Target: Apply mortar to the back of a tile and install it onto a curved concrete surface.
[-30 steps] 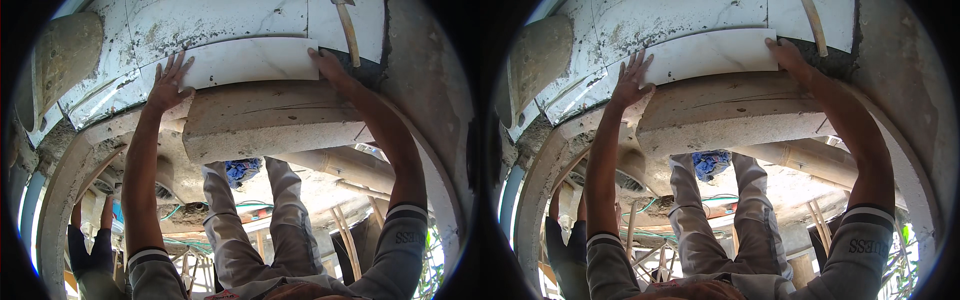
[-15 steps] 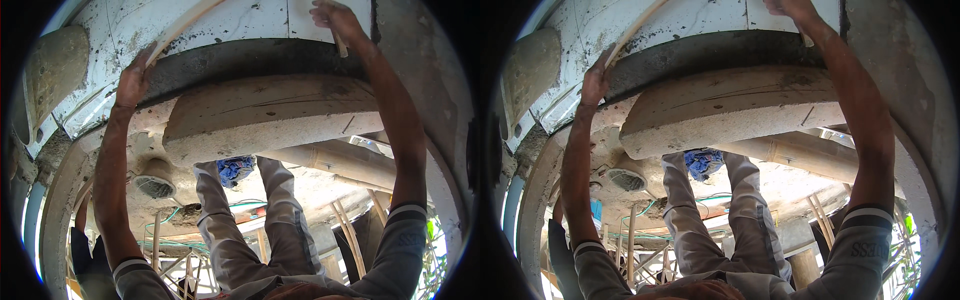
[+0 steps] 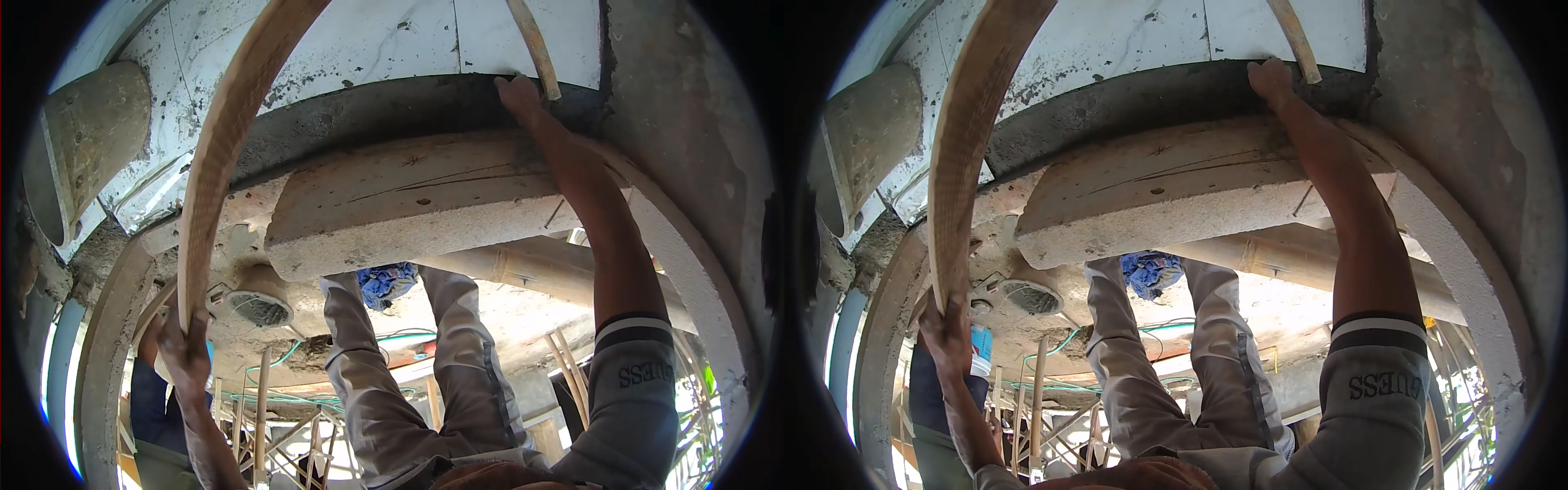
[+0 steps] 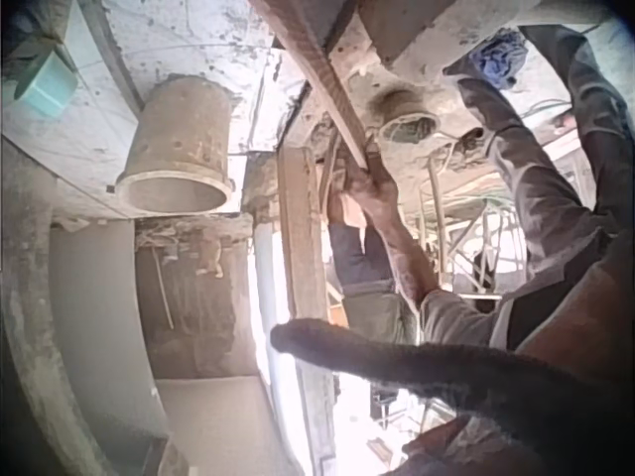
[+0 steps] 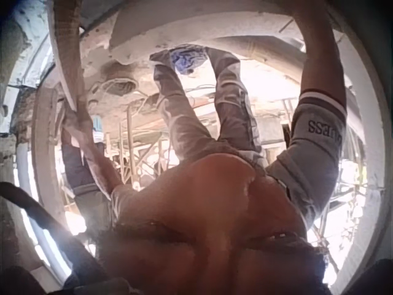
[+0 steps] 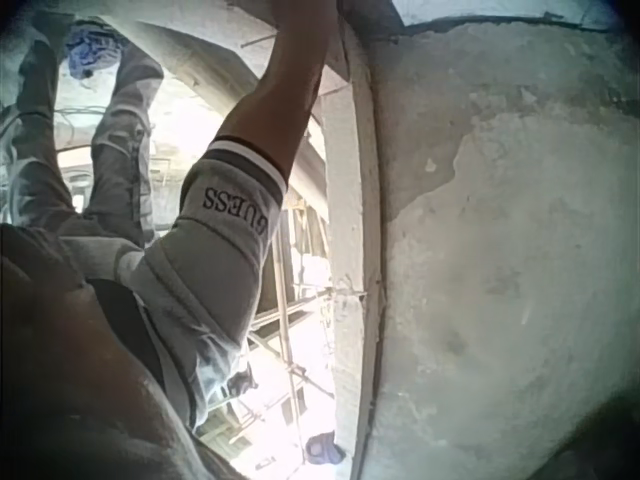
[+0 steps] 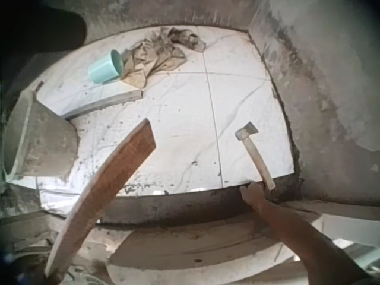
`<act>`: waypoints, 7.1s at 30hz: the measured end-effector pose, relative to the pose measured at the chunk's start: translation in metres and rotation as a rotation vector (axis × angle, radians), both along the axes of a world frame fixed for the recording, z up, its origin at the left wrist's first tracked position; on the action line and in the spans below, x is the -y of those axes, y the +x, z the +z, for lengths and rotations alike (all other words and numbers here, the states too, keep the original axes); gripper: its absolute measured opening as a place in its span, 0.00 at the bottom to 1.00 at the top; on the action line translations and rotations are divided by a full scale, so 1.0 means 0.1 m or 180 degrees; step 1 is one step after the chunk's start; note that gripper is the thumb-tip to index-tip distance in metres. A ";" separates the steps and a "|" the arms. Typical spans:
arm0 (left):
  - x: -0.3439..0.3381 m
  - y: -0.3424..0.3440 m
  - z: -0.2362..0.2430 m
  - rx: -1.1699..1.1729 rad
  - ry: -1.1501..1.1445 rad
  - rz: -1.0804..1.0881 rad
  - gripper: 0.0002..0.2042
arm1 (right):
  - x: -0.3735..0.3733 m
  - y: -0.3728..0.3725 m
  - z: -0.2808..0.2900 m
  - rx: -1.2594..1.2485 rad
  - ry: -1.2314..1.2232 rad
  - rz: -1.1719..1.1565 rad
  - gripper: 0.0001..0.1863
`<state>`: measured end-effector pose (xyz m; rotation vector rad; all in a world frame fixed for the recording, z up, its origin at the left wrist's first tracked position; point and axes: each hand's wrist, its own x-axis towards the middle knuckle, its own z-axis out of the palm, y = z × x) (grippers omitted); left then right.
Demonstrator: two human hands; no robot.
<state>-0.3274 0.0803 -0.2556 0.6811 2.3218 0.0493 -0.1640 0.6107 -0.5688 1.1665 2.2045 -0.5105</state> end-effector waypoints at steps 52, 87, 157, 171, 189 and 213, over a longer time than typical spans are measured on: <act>2.85 4.72 1.03 0.4094 0.6899 0.7487 0.35 | 6.16 1.30 2.65 0.0000 -0.4170 -0.2200 0.22; 3.67 5.90 0.46 -0.0031 0.4324 0.9514 0.38 | 6.45 -0.58 -1.54 0.0176 0.0295 0.5413 0.15; 5.17 5.15 -3.14 0.0557 0.7834 0.5576 0.17 | 8.34 1.18 0.18 -0.0829 0.0348 0.6785 0.10; 5.21 5.12 -3.19 0.0160 0.7632 0.6029 0.19 | 7.97 0.84 0.42 0.0465 -0.1757 0.5931 0.08; 5.22 5.14 -3.24 0.0262 0.7639 0.5752 0.30 | 8.28 1.22 1.26 -0.2215 -0.1774 0.6831 0.20; 5.21 5.17 -3.29 0.0158 0.7503 0.6051 0.23 | 7.91 1.13 0.70 -0.1232 0.0739 0.6399 0.10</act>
